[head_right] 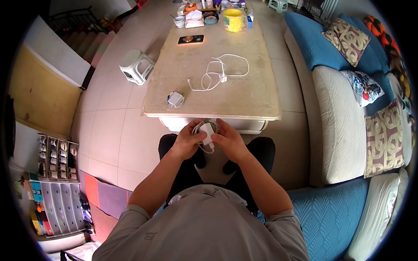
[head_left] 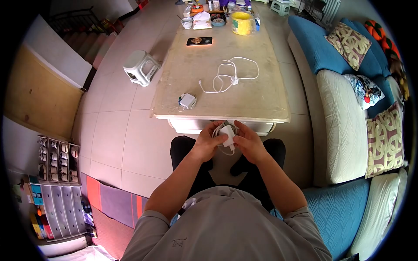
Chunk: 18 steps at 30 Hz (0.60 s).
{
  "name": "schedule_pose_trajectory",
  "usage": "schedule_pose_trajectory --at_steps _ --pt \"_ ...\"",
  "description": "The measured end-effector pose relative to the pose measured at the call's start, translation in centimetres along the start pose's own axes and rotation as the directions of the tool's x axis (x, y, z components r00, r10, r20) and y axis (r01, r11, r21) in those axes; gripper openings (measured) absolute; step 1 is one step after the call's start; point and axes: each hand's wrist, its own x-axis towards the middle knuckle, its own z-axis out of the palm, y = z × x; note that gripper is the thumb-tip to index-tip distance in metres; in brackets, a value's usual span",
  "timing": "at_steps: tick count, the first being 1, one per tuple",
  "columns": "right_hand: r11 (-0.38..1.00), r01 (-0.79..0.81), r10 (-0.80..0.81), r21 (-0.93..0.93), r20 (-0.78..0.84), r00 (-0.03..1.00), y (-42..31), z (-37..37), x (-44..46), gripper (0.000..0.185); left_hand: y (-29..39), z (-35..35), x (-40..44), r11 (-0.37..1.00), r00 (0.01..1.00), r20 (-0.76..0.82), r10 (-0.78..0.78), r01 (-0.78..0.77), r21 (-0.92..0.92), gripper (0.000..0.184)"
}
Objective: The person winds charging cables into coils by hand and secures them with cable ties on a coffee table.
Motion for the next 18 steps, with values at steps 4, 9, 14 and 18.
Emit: schedule_pose_trajectory --at_steps 4,9,14,18 --pt "0.999 0.054 -0.053 -0.011 0.017 0.998 0.3 0.2 0.1 0.082 -0.8 -0.5 0.0 0.998 0.998 -0.028 0.060 -0.059 0.038 0.050" --pt "0.943 0.189 -0.217 -0.275 -0.074 0.973 -0.3 1.7 -0.6 0.068 -1.8 -0.9 0.3 0.984 0.981 -0.127 0.144 -0.129 0.119 0.039" --pt "0.901 0.206 -0.298 -0.382 -0.199 0.934 1.4 1.7 -0.6 0.042 -2.3 -0.1 0.0 0.982 0.959 -0.220 0.181 -0.165 0.089 0.023" --pt "0.830 0.203 -0.368 -0.519 -0.236 0.899 1.5 2.4 -0.7 0.026 -2.0 0.1 0.2 0.957 0.926 -0.301 0.227 -0.155 0.244 0.019"
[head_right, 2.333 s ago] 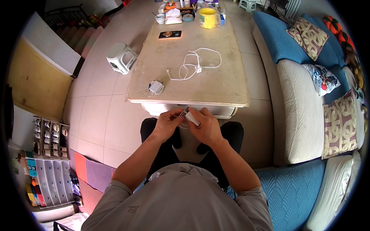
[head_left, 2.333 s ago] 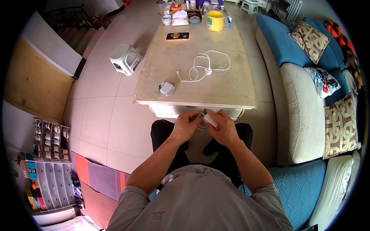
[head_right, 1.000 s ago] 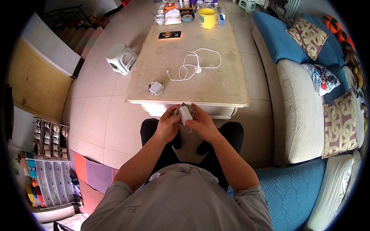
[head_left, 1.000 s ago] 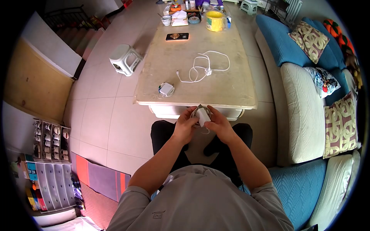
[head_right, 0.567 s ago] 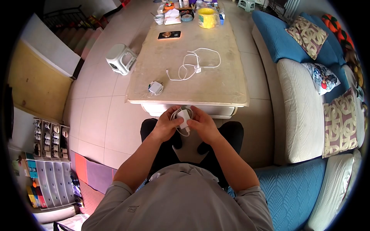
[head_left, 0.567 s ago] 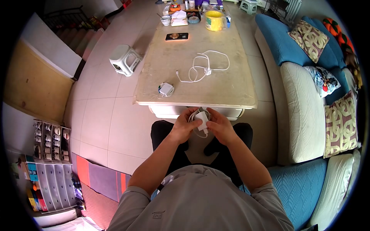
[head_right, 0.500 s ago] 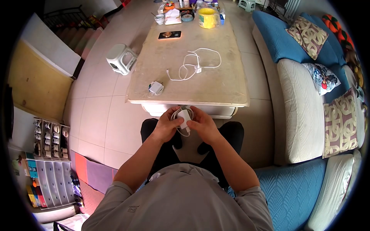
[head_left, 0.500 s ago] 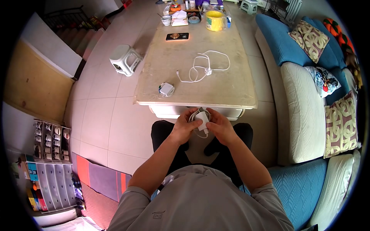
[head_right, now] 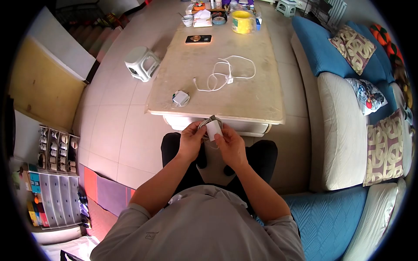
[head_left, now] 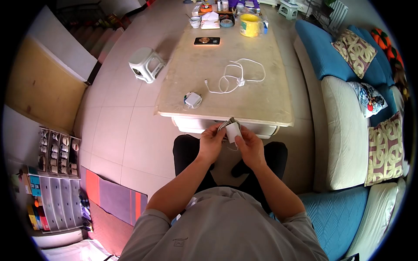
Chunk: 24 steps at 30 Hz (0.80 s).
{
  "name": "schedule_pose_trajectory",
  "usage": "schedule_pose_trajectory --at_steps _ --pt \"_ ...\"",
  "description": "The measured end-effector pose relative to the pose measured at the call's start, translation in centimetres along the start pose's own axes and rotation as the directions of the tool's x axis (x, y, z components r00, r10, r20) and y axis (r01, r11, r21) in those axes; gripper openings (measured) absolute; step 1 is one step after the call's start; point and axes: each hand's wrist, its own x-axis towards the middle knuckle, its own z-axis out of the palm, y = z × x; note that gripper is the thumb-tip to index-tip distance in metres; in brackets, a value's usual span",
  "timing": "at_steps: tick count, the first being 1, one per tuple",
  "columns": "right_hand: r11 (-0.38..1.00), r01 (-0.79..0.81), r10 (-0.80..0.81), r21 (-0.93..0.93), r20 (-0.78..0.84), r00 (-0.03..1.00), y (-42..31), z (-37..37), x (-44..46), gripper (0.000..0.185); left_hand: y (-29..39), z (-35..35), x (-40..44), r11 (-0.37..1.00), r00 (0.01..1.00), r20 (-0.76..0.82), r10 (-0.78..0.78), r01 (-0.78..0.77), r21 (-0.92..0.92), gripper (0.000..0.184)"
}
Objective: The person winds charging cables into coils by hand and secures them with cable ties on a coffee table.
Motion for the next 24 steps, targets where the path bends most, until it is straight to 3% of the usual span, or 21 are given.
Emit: schedule_pose_trajectory --at_steps 1,4,7,10,13,16,20,24 --pt "0.997 0.071 -0.073 -0.043 -0.047 0.996 0.0 0.3 0.0 0.024 0.2 0.0 0.1 0.997 1.000 -0.020 0.022 -0.020 0.076 0.020" --pt "0.955 0.089 -0.105 -0.283 -0.044 0.993 -1.7 0.3 -0.3 0.026 -0.2 -0.2 0.7 0.977 0.990 0.009 0.141 -0.141 0.160 0.022" --pt "0.900 0.052 -0.063 -0.433 -0.011 0.998 -3.0 -0.3 -0.7 0.026 0.5 -0.5 0.9 0.859 0.984 -0.040 0.175 -0.132 0.495 0.023" --pt "0.884 0.039 -0.041 -0.466 0.007 0.999 -3.3 -0.6 -0.6 0.027 2.5 0.8 -0.2 0.875 0.994 -0.048 0.098 -0.063 0.479 0.024" --pt "0.855 0.044 -0.037 -0.517 0.023 0.999 -3.6 -0.9 -0.3 0.025 2.0 0.6 -0.4 0.813 0.981 -0.033 0.193 -0.141 0.564 0.025" --pt "0.846 0.012 -0.018 -0.532 -0.005 1.000 -4.2 -1.1 -0.2 0.027 2.2 0.4 -0.5 0.827 0.997 0.014 0.081 -0.075 0.557 0.024" --pt "0.864 0.101 -0.085 -0.493 0.055 0.995 -3.8 -1.3 -0.1 0.029 0.5 -1.4 1.0 0.966 0.994 0.051 -0.102 0.086 0.243 0.026" --pt "0.848 0.185 -0.155 -0.496 0.102 0.983 -3.5 -1.4 0.1 0.029 0.7 -1.3 1.2 0.958 0.955 0.077 -0.286 0.285 0.028 0.029"
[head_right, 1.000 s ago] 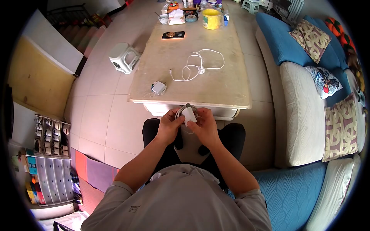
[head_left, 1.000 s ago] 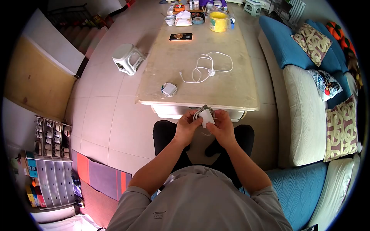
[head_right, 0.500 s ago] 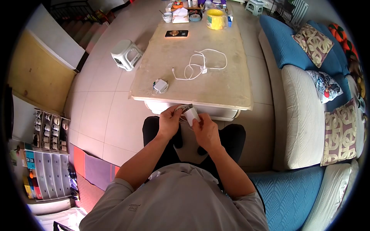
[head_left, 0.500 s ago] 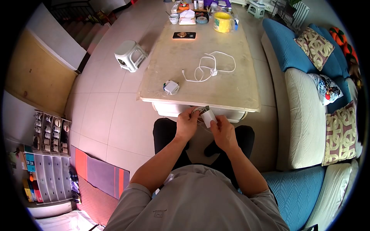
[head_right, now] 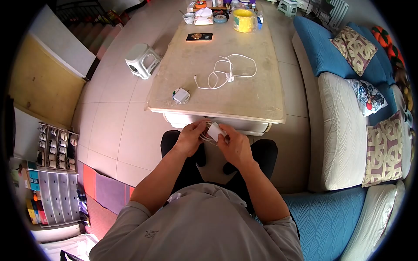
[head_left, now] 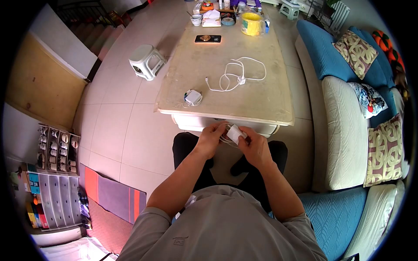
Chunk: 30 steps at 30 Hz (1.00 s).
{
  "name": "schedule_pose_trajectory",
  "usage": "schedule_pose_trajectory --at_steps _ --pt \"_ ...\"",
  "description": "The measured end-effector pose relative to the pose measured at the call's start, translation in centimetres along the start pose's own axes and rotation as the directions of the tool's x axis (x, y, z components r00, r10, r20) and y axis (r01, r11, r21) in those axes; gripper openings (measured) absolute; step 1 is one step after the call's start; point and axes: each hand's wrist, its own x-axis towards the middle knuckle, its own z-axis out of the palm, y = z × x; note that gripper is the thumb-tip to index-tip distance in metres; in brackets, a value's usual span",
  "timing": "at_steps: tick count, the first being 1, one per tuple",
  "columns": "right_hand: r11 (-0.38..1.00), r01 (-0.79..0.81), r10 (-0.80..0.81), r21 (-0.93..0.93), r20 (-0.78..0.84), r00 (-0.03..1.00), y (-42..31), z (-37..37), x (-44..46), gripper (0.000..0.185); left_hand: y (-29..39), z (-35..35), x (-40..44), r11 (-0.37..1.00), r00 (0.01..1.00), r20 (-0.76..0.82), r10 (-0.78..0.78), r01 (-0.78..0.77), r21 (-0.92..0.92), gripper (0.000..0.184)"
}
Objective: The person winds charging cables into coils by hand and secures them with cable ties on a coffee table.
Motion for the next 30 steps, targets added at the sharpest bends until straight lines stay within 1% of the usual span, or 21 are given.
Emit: schedule_pose_trajectory --at_steps 1,4,7,10,13,16,19,22,25,28,30 --pt "1.000 0.018 -0.018 -0.005 -0.004 1.000 0.1 0.0 0.1 0.029 0.3 0.3 -0.2 0.999 0.999 0.002 -0.034 0.035 -0.029 0.031" --pt "0.999 0.016 -0.016 -0.042 0.015 1.000 -0.4 -0.5 0.1 0.029 1.5 0.2 -1.0 0.989 0.990 0.113 -0.080 0.093 -0.114 0.033" --pt "0.997 0.044 -0.043 -0.069 0.024 0.999 -0.8 -0.9 0.1 0.030 1.6 -0.3 -0.9 0.976 0.973 0.226 -0.049 0.095 -0.194 0.034" --pt "0.995 0.085 -0.086 -0.060 -0.020 0.996 -0.6 -0.8 0.1 0.029 1.5 -0.5 -0.6 0.974 0.974 0.223 -0.051 0.097 -0.205 0.034" --pt "0.985 0.131 -0.131 -0.115 0.005 0.991 -0.3 -1.1 0.4 0.030 1.1 -0.1 -0.8 0.960 0.986 0.167 0.006 0.041 -0.275 0.033" --pt "0.978 0.144 -0.136 -0.154 0.062 0.989 -0.2 -1.5 0.9 0.031 1.4 0.2 -1.2 0.959 0.991 0.133 0.006 0.032 -0.281 0.033" --pt "0.976 0.175 -0.159 -0.133 0.121 0.980 -0.3 -2.2 1.3 0.031 1.2 -0.1 -1.1 0.981 0.994 0.107 0.002 0.019 -0.194 0.033" --pt "0.973 0.183 -0.162 -0.141 0.149 0.976 -0.3 -2.6 1.6 0.030 1.2 -0.3 -1.1 0.992 0.993 0.111 0.040 -0.027 -0.124 0.032" --pt "0.964 0.194 -0.159 -0.180 0.193 0.968 -0.6 -3.3 1.9 0.030 1.5 0.0 -1.4 0.994 0.993 0.107 0.054 -0.043 -0.100 0.032" --pt "0.962 0.222 -0.182 -0.160 0.228 0.956 -0.2 -3.2 2.1 0.030 1.3 0.4 -1.6 0.993 0.991 0.115 0.063 -0.050 -0.109 0.035" --pt "0.952 0.257 -0.218 -0.164 0.222 0.950 -0.2 -3.2 2.1 0.030 1.1 0.2 -1.3 0.995 0.987 0.147 0.058 -0.045 -0.086 0.037"
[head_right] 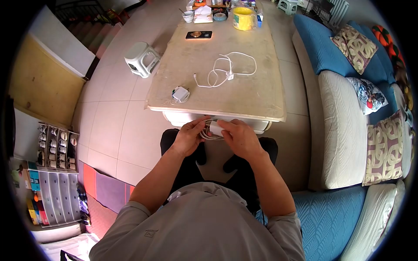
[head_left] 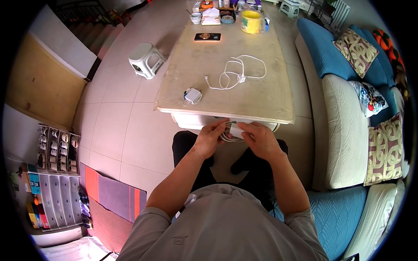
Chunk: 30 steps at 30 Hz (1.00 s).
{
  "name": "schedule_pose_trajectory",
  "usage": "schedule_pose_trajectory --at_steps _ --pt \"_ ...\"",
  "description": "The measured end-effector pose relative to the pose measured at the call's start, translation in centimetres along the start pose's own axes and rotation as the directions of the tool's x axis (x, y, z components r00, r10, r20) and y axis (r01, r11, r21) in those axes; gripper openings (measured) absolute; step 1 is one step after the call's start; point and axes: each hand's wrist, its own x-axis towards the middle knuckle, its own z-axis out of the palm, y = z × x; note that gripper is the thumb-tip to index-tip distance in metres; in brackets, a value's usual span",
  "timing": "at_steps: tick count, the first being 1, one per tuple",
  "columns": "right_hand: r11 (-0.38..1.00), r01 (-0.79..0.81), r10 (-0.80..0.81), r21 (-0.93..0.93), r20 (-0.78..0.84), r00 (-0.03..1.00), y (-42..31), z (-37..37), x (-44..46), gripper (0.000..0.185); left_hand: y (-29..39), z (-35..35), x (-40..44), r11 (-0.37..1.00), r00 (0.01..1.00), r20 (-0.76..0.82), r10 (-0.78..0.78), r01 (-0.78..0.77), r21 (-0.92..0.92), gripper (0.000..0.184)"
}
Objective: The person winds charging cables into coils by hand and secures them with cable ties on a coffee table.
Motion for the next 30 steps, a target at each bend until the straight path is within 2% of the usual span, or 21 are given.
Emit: schedule_pose_trajectory --at_steps 4,10,13,16,19,22,25,28,30 --pt "0.996 0.094 -0.094 -0.004 -0.046 0.995 0.0 0.1 0.0 0.028 0.8 -0.5 -0.1 0.993 0.992 0.056 -0.114 0.116 -0.029 0.038" --pt "0.989 0.138 -0.133 0.059 -0.076 0.988 0.4 0.4 -0.3 0.029 2.0 0.0 -0.6 0.985 0.984 0.079 -0.162 0.166 -0.047 0.036" --pt "0.985 0.141 -0.134 0.094 -0.077 0.988 0.3 0.3 -0.3 0.031 1.3 -0.1 -0.3 0.991 0.989 0.066 -0.131 0.129 0.033 0.034" --pt "0.985 0.154 -0.149 0.080 -0.068 0.987 0.7 0.0 -0.2 0.030 0.8 -0.3 -0.2 0.976 0.997 -0.002 -0.074 0.073 0.204 0.033" --pt "0.985 0.159 -0.155 0.073 -0.065 0.986 0.7 0.1 0.0 0.031 0.0 -0.2 -0.2 0.989 0.999 -0.033 -0.004 0.009 0.146 0.031" --pt "0.986 0.146 -0.144 0.081 -0.022 0.989 0.6 -0.1 0.3 0.033 -0.3 -0.7 -0.2 0.985 0.999 -0.028 0.043 -0.038 0.171 0.030" --pt "0.983 0.163 -0.160 0.084 -0.036 0.986 0.4 -0.3 0.5 0.030 0.2 -0.7 -0.3 0.988 0.998 -0.027 0.057 -0.052 0.146 0.029" --pt "0.982 0.173 -0.171 0.081 -0.031 0.985 0.2 -0.7 0.4 0.031 1.3 -0.4 -1.0 1.000 1.000 0.014 -0.003 0.003 0.028 0.029" --pt "0.977 0.196 -0.195 0.081 -0.027 0.980 0.6 -0.8 0.4 0.033 1.5 -0.1 -1.3 0.995 1.000 -0.005 -0.002 0.002 0.098 0.028"
